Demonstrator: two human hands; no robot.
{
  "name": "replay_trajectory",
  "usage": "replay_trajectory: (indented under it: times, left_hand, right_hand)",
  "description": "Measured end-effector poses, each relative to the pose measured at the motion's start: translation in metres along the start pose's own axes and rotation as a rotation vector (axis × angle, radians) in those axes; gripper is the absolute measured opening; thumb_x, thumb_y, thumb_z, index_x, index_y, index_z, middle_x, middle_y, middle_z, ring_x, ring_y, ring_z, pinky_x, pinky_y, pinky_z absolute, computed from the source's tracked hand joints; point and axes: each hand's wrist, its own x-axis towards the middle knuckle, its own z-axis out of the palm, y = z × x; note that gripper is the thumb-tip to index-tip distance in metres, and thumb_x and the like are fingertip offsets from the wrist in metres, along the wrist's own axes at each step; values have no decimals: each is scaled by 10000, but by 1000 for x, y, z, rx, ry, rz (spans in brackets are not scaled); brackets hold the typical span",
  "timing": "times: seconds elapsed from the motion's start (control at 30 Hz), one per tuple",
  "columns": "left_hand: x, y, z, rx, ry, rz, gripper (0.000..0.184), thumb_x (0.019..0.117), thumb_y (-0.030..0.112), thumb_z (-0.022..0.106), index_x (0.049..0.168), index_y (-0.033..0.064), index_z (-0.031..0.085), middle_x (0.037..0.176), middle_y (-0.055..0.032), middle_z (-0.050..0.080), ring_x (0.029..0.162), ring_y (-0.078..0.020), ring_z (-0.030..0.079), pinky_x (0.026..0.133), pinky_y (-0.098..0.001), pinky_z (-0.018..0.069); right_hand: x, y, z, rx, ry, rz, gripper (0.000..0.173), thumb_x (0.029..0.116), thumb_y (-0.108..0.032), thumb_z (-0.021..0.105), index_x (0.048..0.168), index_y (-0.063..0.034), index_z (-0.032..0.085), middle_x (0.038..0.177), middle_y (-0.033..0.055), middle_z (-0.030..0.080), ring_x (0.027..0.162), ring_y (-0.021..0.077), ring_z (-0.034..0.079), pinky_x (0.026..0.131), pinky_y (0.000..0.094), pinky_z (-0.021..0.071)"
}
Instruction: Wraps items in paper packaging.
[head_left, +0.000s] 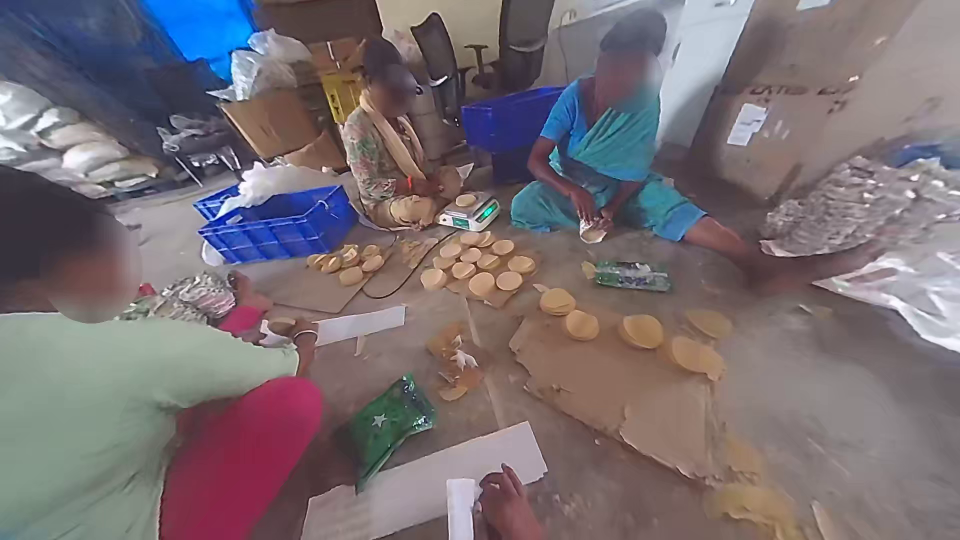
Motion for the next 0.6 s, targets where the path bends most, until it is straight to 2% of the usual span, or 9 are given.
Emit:
replay_trajectory:
  times: [0.03, 0.1, 0.17, 0.3, 0.4, 0.43, 0.5, 0.53, 0.6]
  left_hand:
    - [-3, 19, 0, 37, -8, -54, 474, 1013, 196, 621, 1342, -138, 545, 1313, -257, 634, 1257, -236, 613, 1119, -342, 458]
    - [-10, 108, -6, 120, -92, -330, 441, 1023, 41, 558, 1395, -176, 466, 1408, -293, 552, 1329, -266, 528, 1154, -332, 371]
    - [-19, 167, -3, 131, -58, -381, 428, 1010, -30, 548, 1387, -210, 454, 1410, -337, 538, 1344, -315, 519, 1158, -337, 356]
    - [-31, 179, -1, 120, -26, -295, 431, 1001, -36, 552, 1364, -242, 446, 1383, -382, 530, 1322, -346, 533, 1144, -332, 378]
    - [-13, 146, 0, 234, -76, -420, 441, 1014, -26, 538, 1408, -200, 444, 1447, -326, 517, 1369, -314, 503, 1167, -346, 348]
    - [-7, 102, -3, 274, -84, -344, 438, 1033, 31, 546, 1410, -176, 462, 1438, -300, 535, 1357, -296, 514, 1164, -346, 356]
    - [1, -19, -4, 275, 70, 151, 462, 1030, 207, 569, 1300, -167, 568, 1263, -319, 646, 1225, -347, 641, 1098, -388, 480]
    - [3, -27, -4, 248, 49, 142, 480, 1042, 234, 552, 1338, -143, 553, 1301, -298, 635, 1263, -332, 618, 1121, -403, 458]
    - [0, 4, -3, 206, -8, -41, 468, 1045, 201, 564, 1383, -122, 528, 1365, -276, 605, 1320, -310, 571, 1160, -426, 402]
  right_hand:
    - [-1, 1, 3, 47, 41, 5, 117, 877, -40, 669, 804, -4, 754, 924, 129, 767, 1148, 378, 682, 1130, 645, 383]
    - [-5, 1, 8, 98, 94, 28, 124, 876, -23, 667, 794, -11, 759, 914, 117, 774, 1170, 385, 677, 1125, 655, 387]
    - [-5, 1, 10, 109, 120, 68, 120, 865, -16, 678, 794, -31, 774, 955, 109, 782, 1200, 408, 658, 1108, 696, 374]
    - [-4, -15, -3, 115, 13, 315, 131, 875, -80, 719, 953, -69, 823, 1311, 119, 707, 1383, 466, 495, 1130, 747, 272]
    - [-10, -1, -26, 300, -40, 415, 496, 745, -188, 866, 1216, -77, 760, 1534, 242, 486, 1442, 525, 362, 1167, 658, 300]
    - [-16, 10, -35, 396, -28, 433, 585, 718, -193, 899, 1263, -66, 728, 1550, 262, 447, 1437, 499, 376, 1173, 614, 332]
    - [-29, 32, -51, 537, -30, 453, 546, 786, -183, 867, 1290, -56, 699, 1503, 205, 511, 1388, 349, 488, 1153, 481, 422]
    - [-33, 42, -56, 550, -68, 435, 502, 821, -156, 841, 1291, -48, 701, 1462, 181, 565, 1361, 295, 533, 1148, 439, 438]
    - [-36, 50, -55, 505, -206, 356, 495, 856, -92, 801, 1332, -33, 677, 1437, 162, 608, 1352, 260, 566, 1167, 429, 427]
